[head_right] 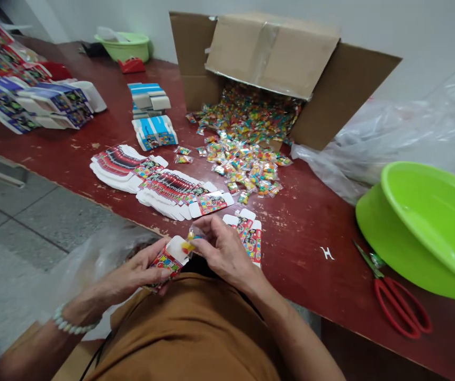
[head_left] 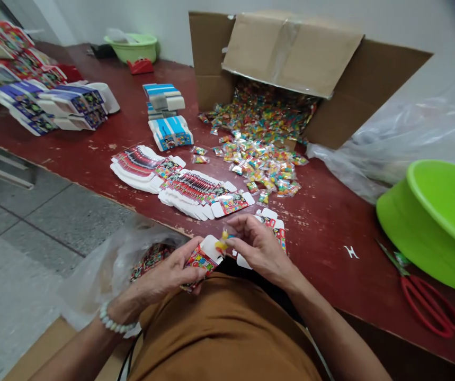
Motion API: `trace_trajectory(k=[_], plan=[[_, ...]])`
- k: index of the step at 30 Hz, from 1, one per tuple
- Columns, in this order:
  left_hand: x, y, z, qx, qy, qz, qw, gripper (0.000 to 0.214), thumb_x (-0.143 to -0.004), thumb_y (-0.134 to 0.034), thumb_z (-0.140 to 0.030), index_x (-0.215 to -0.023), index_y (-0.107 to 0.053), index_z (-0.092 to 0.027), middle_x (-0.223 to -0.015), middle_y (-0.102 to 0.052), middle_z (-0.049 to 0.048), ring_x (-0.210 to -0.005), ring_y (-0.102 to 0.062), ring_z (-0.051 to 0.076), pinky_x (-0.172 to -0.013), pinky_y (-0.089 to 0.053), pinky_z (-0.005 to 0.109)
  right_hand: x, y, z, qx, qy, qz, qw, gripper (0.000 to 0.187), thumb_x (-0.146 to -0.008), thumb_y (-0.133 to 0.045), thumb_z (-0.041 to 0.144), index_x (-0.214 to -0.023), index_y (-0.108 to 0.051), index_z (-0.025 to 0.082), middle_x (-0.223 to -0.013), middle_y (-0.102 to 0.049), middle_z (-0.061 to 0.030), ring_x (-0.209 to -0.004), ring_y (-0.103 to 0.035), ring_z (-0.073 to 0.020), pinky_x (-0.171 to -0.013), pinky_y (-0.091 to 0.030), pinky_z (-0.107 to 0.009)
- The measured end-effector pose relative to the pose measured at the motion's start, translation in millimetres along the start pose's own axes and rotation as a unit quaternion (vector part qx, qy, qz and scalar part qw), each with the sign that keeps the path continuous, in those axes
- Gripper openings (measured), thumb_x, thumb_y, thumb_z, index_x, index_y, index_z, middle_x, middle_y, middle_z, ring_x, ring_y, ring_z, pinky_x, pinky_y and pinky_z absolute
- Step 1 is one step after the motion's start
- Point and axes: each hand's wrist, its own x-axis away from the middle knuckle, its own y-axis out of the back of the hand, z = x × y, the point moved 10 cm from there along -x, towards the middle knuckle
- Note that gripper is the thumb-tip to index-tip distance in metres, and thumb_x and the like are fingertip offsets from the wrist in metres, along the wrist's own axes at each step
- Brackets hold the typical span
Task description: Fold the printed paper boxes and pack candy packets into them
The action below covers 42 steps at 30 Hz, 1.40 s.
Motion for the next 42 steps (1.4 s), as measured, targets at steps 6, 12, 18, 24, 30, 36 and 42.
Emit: trace_trajectory(k=[6, 12, 18, 24, 30, 36, 42], plan=[[-10, -13.1, -10, 0.027, -0.057, -0.013, 0.998, 0.039, -0.081, -0.076, -0.038, -0.111, -0.057, -0.021, -0.080, -0.060, -0.0038, -0.058, -0.054, 0.010, -0.054, -0.047, 0.021, -3, 4, 18, 0.048, 0.045, -0.081, 0.995, 0.015, -0.081, -0.069, 0.017, -0.095, -0.073, 0.019, -0.077, -0.072, -0.0006, -0.063, -0.060, -0.0120, -0.059, -0.048, -0.025], [-13, -14.4, -12, 0.050, -0.060, -0.045, 0.996, 0.046, -0.082, -0.076, -0.038, -0.119, -0.056, -0.020, -0.087, -0.070, 0.0008, -0.059, -0.062, 0.011, -0.057, -0.047, 0.023, -6, 13, -1, -0.056, -0.007, -0.158, 0.986, 0.019, -0.078, -0.079, 0.030, -0.090, -0.072, 0.018, -0.082, -0.075, -0.0042, -0.068, -0.065, -0.0154, -0.062, -0.053, -0.027], [-14, -15.4, -20, 0.093, -0.110, -0.073, 0.987, 0.042, -0.080, -0.080, -0.035, -0.113, -0.058, -0.021, -0.082, -0.069, -0.0010, -0.055, -0.062, 0.011, -0.054, -0.050, 0.023, 1, -2, 26, 0.045, 0.089, -0.082, 0.992, 0.007, -0.087, -0.071, 0.026, -0.084, -0.075, 0.021, -0.083, -0.071, -0.0033, -0.080, -0.064, -0.0169, -0.077, -0.051, -0.031], [-18, -17.1, -25, 0.249, -0.086, -0.084, 0.961, 0.064, -0.084, -0.069, -0.062, -0.130, -0.060, -0.018, -0.087, -0.073, 0.0071, -0.054, -0.064, 0.019, -0.047, -0.054, 0.030, 0, 0, -5, -0.175, -0.020, -0.076, 0.981, 0.024, -0.088, -0.073, 0.041, -0.106, -0.072, 0.025, -0.101, -0.068, -0.0032, -0.087, -0.063, -0.0160, -0.076, -0.054, -0.029], [-18, -14.1, -23, 0.208, -0.108, -0.130, 0.963, 0.053, -0.085, -0.075, -0.045, -0.131, -0.064, -0.021, -0.093, -0.073, 0.0060, -0.065, -0.067, 0.020, -0.043, -0.055, 0.025, -1, -31, -15, -0.215, -0.078, 0.047, 0.972, 0.043, -0.079, -0.083, 0.046, -0.113, -0.069, 0.024, -0.101, -0.071, -0.0042, -0.082, -0.066, -0.0164, -0.066, -0.054, -0.026], [-25, -21.4, -12, 0.272, -0.055, -0.077, 0.958, 0.055, -0.086, -0.073, -0.048, -0.133, -0.058, -0.024, -0.090, -0.074, 0.0035, -0.048, -0.066, 0.018, -0.040, -0.056, 0.029, 7, -12, 37, 0.054, 0.214, -0.050, 0.974, 0.021, -0.099, -0.064, 0.039, -0.096, -0.076, 0.023, -0.093, -0.077, -0.0063, -0.092, -0.071, -0.0192, -0.084, -0.057, -0.033], [-28, -25.2, -11, 0.326, -0.037, -0.050, 0.943, 0.054, -0.086, -0.071, -0.058, -0.126, -0.062, -0.023, -0.088, -0.073, 0.0014, -0.044, -0.067, 0.019, -0.039, -0.056, 0.031, 12, -15, 50, 0.153, 0.249, -0.021, 0.956, 0.018, -0.100, -0.063, 0.033, -0.105, -0.077, 0.023, -0.105, -0.078, -0.0085, -0.101, -0.073, -0.0196, -0.090, -0.058, -0.034]])
